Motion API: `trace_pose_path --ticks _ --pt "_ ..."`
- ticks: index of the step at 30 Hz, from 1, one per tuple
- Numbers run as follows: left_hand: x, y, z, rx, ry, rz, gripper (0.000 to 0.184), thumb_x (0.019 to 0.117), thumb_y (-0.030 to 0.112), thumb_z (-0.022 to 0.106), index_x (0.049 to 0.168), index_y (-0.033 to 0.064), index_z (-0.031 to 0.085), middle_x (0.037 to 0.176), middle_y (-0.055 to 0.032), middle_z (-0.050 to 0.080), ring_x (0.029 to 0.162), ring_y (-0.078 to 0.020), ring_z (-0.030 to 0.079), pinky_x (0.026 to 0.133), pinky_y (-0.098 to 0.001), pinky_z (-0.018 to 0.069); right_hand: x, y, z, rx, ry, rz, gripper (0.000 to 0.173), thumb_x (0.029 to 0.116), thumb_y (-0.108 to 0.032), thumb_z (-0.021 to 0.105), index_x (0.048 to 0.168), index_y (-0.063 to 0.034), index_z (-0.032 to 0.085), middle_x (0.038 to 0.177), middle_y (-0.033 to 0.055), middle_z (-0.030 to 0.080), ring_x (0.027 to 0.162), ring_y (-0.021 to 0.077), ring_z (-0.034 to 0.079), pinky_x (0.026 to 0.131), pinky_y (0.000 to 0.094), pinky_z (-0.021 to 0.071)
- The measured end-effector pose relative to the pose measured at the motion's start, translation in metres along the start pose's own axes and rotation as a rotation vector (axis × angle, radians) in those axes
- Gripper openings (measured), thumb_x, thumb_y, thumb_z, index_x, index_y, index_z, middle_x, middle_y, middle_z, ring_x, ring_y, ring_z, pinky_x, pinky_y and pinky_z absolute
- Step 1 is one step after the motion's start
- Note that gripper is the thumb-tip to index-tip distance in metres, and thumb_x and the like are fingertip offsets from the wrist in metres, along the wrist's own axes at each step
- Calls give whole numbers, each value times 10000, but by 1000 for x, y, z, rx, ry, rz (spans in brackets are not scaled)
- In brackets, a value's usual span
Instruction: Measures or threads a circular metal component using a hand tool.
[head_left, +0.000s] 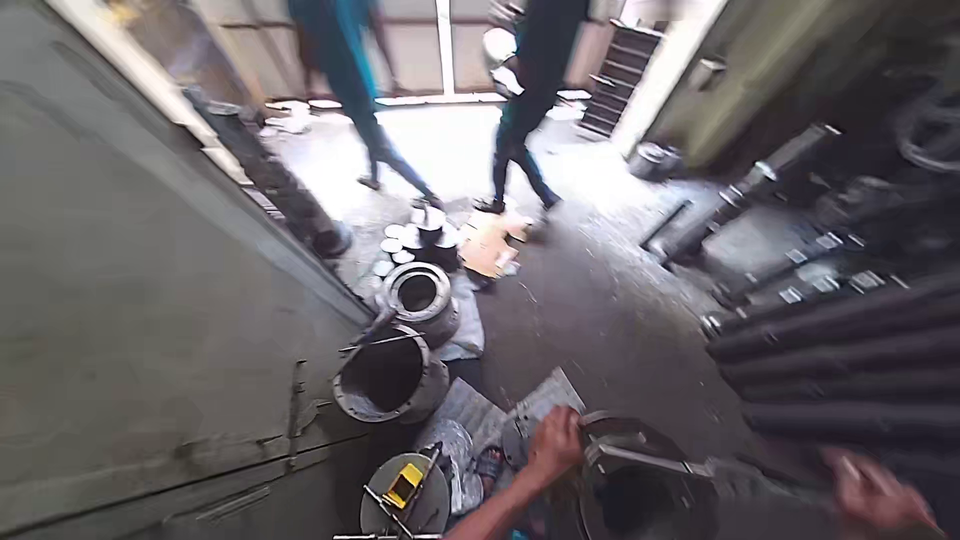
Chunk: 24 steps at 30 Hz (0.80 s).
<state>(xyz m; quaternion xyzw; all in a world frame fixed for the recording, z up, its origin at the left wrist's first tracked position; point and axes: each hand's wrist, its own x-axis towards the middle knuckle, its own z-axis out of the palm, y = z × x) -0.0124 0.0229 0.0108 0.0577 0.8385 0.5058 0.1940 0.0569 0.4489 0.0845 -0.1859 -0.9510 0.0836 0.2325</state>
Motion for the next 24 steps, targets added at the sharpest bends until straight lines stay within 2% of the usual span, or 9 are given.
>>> trace_pose_path --ticks 3,4,6,9,11,14,17,20,24 --pt "-1 -1 4 -19 -28 57 421 1092 235 358 1252 -19 653 1252 -231 654 1197 -340 633 1042 -497 503 31 -18 -5 358 -73 605 384 1002 -135 616 1256 152 596 1297 346 596 1221 398 590 1072 514 450" --pt "1 -2 4 -23 -30 81 422 1093 228 356 1245 -37 648 1241 -240 652 1195 -342 629 1051 -486 496 37 -20 -2 424 -62 785 378 982 -96 629 1277 137 582 1288 325 594 1163 372 597 1015 521 473" --pt "5 -3 5 -30 -5 126 422 1084 217 352 1207 -45 659 1186 -239 661 1155 -337 636 1029 -480 498 41 -19 -1 513 -2 950 342 973 -83 598 1281 64 585 1173 207 622 913 218 601 816 399 525" --pt "6 -5 7 -38 24 103 411 1087 228 364 1188 -34 665 1132 -217 667 1112 -315 645 1005 -467 501 28 -21 -4 720 125 1030 251 973 -64 582 1218 -11 601 906 41 609 606 53 537 548 214 475" --pt "7 0 -1 -95 16 64 369 1085 220 412 1187 -15 678 1118 -185 699 1091 -276 667 992 -460 516 11 -24 0 892 216 1073 273 1001 -60 518 1269 -9 530 906 41 562 592 76 557 542 231 510" --pt "15 37 -21 -198 21 272 338 1068 218 433 1209 24 673 1113 -122 719 995 -206 691 890 -428 557 4 -32 13 1011 393 1107 222 1051 -82 436 1272 -55 446 898 43 563 553 96 570 493 241 517" --pt "-1 85 -24 195 -300 404 391 1066 322 463 1316 83 645 1181 -119 711 1033 -256 699 911 -493 565 12 -34 17 1049 459 1123 210 1088 -139 353 1253 -77 466 819 17 558 513 82 549 467 225 490" --pt "-38 122 -6 691 -502 216 388 1075 356 417 1332 124 592 1093 -174 716 1010 -396 704 801 -599 544 34 -29 25 1033 301 1084 273 1101 -221 371 1305 -66 467 789 3 550 522 78 544 484 238 495" --pt "-100 130 37 538 -767 11 553 1091 345 433 1569 98 307 1047 -213 712 983 -420 708 843 -601 561 108 -84 55 863 -221 926 408 1114 -289 395 1443 -49 433 871 77 562 583 126 527 543 300 491"
